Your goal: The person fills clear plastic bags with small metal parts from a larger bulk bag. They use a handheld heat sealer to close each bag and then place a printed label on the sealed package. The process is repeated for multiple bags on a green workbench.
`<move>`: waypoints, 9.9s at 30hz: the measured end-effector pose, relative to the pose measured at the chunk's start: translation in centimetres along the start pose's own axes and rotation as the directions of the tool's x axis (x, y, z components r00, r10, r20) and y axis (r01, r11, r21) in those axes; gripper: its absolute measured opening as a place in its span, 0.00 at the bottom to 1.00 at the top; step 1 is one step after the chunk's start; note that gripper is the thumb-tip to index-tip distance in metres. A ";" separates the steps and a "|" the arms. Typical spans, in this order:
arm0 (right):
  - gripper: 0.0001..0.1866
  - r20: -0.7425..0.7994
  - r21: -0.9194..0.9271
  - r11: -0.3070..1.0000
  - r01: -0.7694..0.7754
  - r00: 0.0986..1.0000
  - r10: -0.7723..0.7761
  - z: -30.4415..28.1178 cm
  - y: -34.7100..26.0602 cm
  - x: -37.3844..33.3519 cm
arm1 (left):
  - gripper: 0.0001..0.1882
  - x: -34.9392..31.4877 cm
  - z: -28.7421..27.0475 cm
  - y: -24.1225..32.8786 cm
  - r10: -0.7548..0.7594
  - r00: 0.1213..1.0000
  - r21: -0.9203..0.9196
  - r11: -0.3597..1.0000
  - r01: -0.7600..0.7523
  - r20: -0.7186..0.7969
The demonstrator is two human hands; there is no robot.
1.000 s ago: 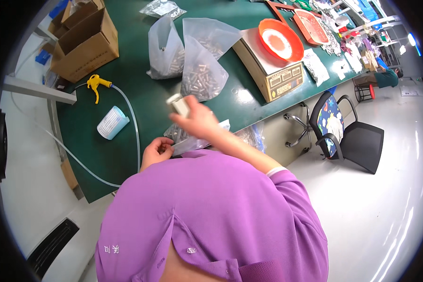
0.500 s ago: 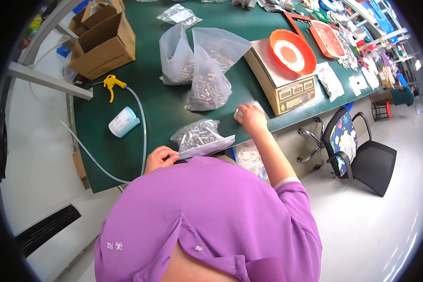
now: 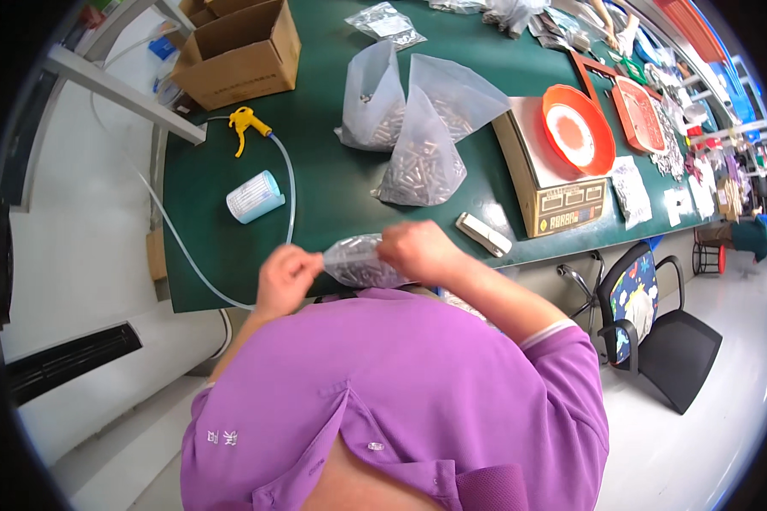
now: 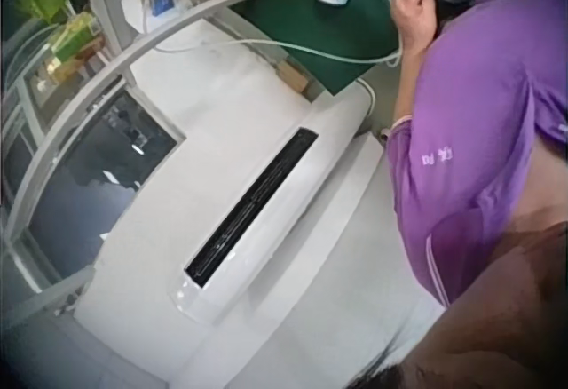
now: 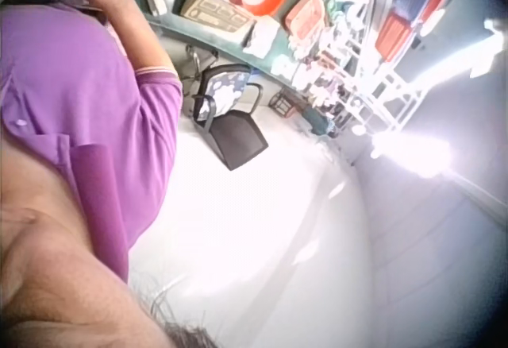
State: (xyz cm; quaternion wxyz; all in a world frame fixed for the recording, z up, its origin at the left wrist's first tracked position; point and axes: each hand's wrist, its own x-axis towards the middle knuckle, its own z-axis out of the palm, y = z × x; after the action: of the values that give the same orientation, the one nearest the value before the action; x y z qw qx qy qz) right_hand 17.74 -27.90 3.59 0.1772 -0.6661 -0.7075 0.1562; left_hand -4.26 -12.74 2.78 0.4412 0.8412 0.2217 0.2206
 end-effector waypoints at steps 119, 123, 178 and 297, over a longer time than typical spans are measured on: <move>0.08 -0.604 0.329 0.944 0.037 0.777 0.180 2.9 -5.7 13.0 | 0.22 5.4 -6.1 -7.7 -0.461 0.638 -0.732 -0.038 0.680 0.616; 0.07 -0.573 0.255 0.967 0.023 0.809 0.132 2.8 -6.1 13.0 | 0.23 5.3 -6.0 -8.5 -0.522 0.632 -0.735 0.013 0.678 0.573; 0.43 -0.261 -0.007 0.785 -0.619 0.759 0.596 13.2 -2.3 6.0 | 0.54 1.6 2.7 -12.8 0.103 0.847 0.434 0.823 -0.367 0.521; 0.14 -0.147 0.692 0.580 -0.430 0.702 0.696 1.1 10.2 -7.8 | 0.13 3.4 16.3 -1.4 -0.364 0.825 -0.043 0.922 0.385 -0.432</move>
State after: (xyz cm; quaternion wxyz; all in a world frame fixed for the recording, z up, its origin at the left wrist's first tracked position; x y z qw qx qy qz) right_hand 26.72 -34.99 -2.38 0.4630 -0.7815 -0.3078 0.2831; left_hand 7.47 -20.60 -6.14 0.3959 0.7211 0.4795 0.3055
